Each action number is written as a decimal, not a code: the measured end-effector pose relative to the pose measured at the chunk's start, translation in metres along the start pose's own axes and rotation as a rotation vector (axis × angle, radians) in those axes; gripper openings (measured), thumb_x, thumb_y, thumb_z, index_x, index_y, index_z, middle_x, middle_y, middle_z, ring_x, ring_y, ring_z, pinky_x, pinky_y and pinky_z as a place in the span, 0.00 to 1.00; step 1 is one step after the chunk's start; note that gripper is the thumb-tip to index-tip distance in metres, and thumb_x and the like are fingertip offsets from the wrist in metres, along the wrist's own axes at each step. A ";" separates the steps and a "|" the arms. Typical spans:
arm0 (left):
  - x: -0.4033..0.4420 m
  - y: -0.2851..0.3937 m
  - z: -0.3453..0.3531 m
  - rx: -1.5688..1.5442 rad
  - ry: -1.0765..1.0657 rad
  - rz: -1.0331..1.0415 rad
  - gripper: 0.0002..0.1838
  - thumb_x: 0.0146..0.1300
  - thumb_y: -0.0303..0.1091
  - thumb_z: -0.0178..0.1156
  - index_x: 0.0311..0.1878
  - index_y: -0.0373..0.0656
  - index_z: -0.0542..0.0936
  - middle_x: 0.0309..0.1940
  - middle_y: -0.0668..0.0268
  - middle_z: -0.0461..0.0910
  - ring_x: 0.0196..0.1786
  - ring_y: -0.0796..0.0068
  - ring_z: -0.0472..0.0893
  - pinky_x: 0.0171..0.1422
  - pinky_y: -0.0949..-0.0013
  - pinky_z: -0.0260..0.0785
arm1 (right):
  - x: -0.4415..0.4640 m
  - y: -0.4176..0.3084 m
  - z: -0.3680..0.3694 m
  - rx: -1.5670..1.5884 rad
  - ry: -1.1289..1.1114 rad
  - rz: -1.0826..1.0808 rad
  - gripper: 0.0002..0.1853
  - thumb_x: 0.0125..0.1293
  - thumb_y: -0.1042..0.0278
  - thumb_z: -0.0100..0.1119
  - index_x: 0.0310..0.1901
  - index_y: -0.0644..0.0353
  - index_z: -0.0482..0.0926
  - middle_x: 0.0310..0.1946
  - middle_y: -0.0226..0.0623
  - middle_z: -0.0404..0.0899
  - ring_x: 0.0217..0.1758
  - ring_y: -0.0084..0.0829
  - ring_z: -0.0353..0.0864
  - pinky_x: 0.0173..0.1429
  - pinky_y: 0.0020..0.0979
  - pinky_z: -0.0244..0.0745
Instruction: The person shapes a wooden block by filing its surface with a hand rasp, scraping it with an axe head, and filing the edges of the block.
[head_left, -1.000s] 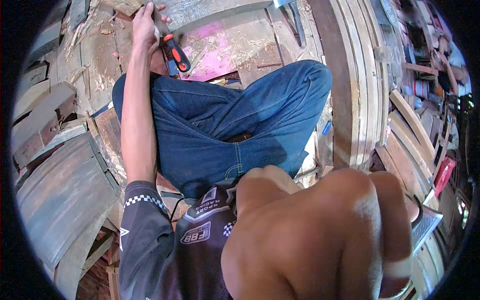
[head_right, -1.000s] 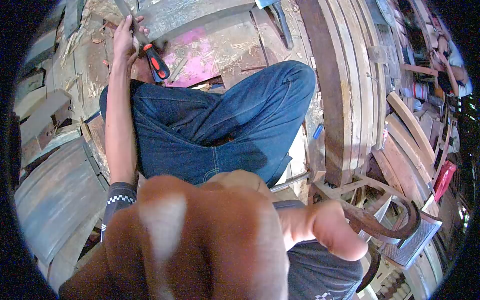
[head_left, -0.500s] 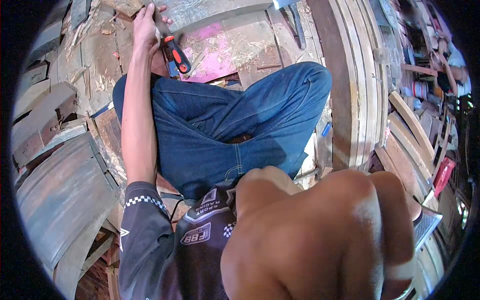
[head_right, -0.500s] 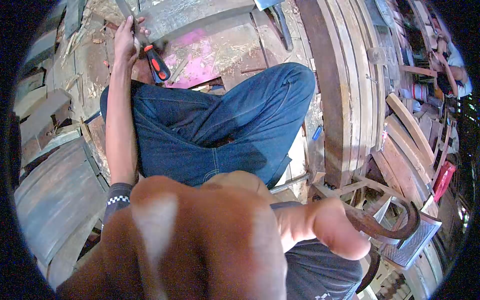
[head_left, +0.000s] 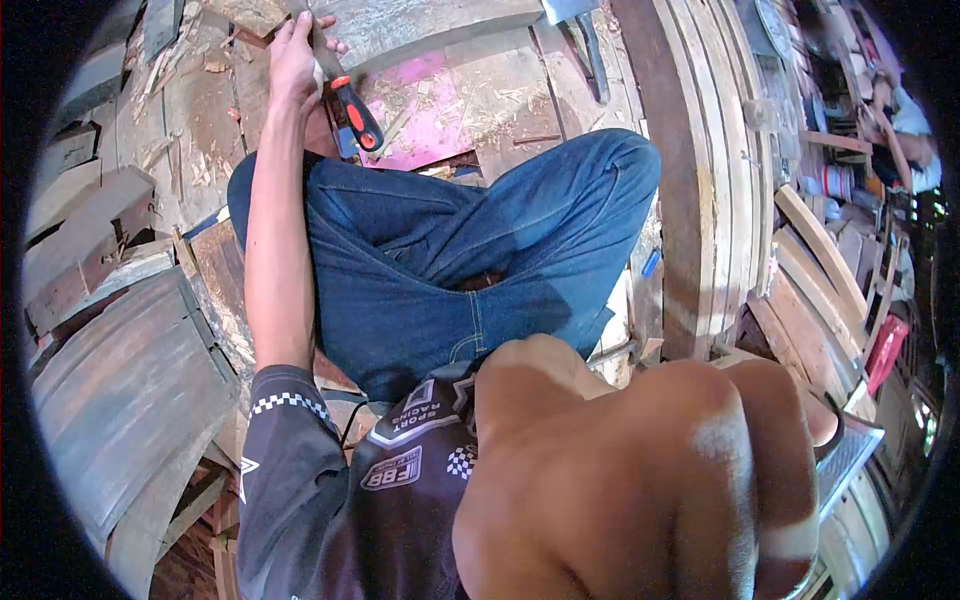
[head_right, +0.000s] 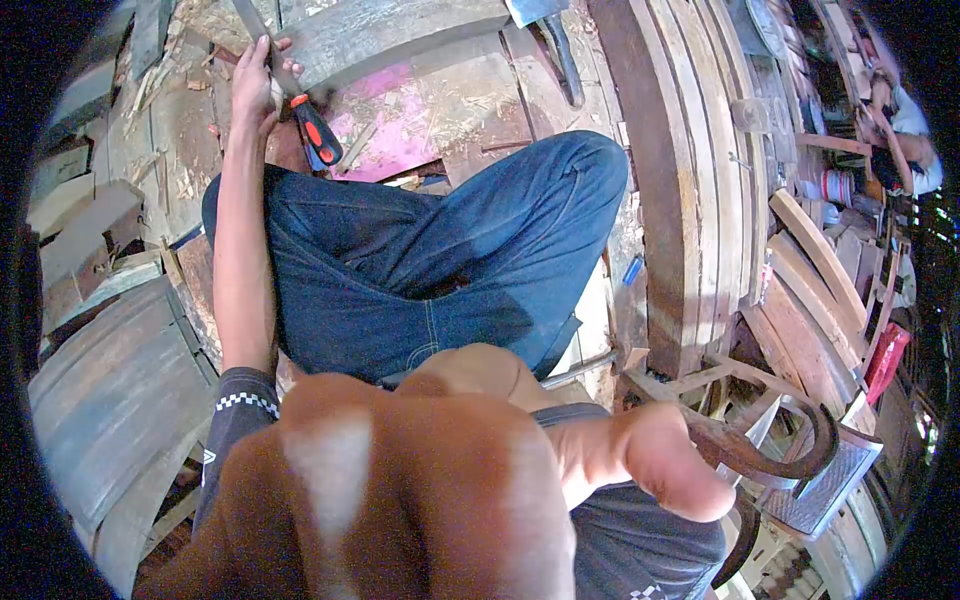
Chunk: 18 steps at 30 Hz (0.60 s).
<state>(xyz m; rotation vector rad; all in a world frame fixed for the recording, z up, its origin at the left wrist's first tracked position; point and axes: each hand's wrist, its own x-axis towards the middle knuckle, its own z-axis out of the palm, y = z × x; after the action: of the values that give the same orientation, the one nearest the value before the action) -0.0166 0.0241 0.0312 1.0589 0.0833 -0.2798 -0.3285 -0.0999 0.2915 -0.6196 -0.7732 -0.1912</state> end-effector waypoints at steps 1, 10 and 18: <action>0.001 -0.001 -0.001 0.000 -0.004 -0.008 0.20 0.77 0.39 0.47 0.49 0.26 0.73 0.30 0.59 0.73 0.27 0.71 0.73 0.35 0.63 0.75 | 0.000 0.001 0.000 -0.002 -0.003 0.000 0.26 0.70 0.49 0.44 0.18 0.59 0.67 0.15 0.29 0.68 0.15 0.26 0.65 0.60 0.51 0.62; -0.003 0.001 0.005 -0.012 0.029 0.002 0.18 0.78 0.38 0.47 0.51 0.28 0.71 0.33 0.59 0.73 0.27 0.72 0.72 0.35 0.64 0.74 | 0.010 0.004 0.000 -0.017 -0.017 0.012 0.25 0.71 0.51 0.44 0.18 0.59 0.67 0.15 0.28 0.68 0.16 0.25 0.65 0.59 0.49 0.62; 0.006 -0.006 -0.006 -0.007 -0.004 -0.009 0.17 0.78 0.38 0.46 0.50 0.28 0.71 0.36 0.57 0.75 0.27 0.74 0.72 0.35 0.63 0.75 | 0.018 0.009 -0.005 -0.023 -0.010 0.024 0.24 0.71 0.53 0.44 0.19 0.58 0.67 0.16 0.28 0.68 0.16 0.25 0.65 0.58 0.48 0.63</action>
<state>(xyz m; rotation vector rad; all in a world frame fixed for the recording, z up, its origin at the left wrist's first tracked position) -0.0119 0.0255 0.0223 1.0509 0.0854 -0.2897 -0.3100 -0.0944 0.2973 -0.6522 -0.7739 -0.1750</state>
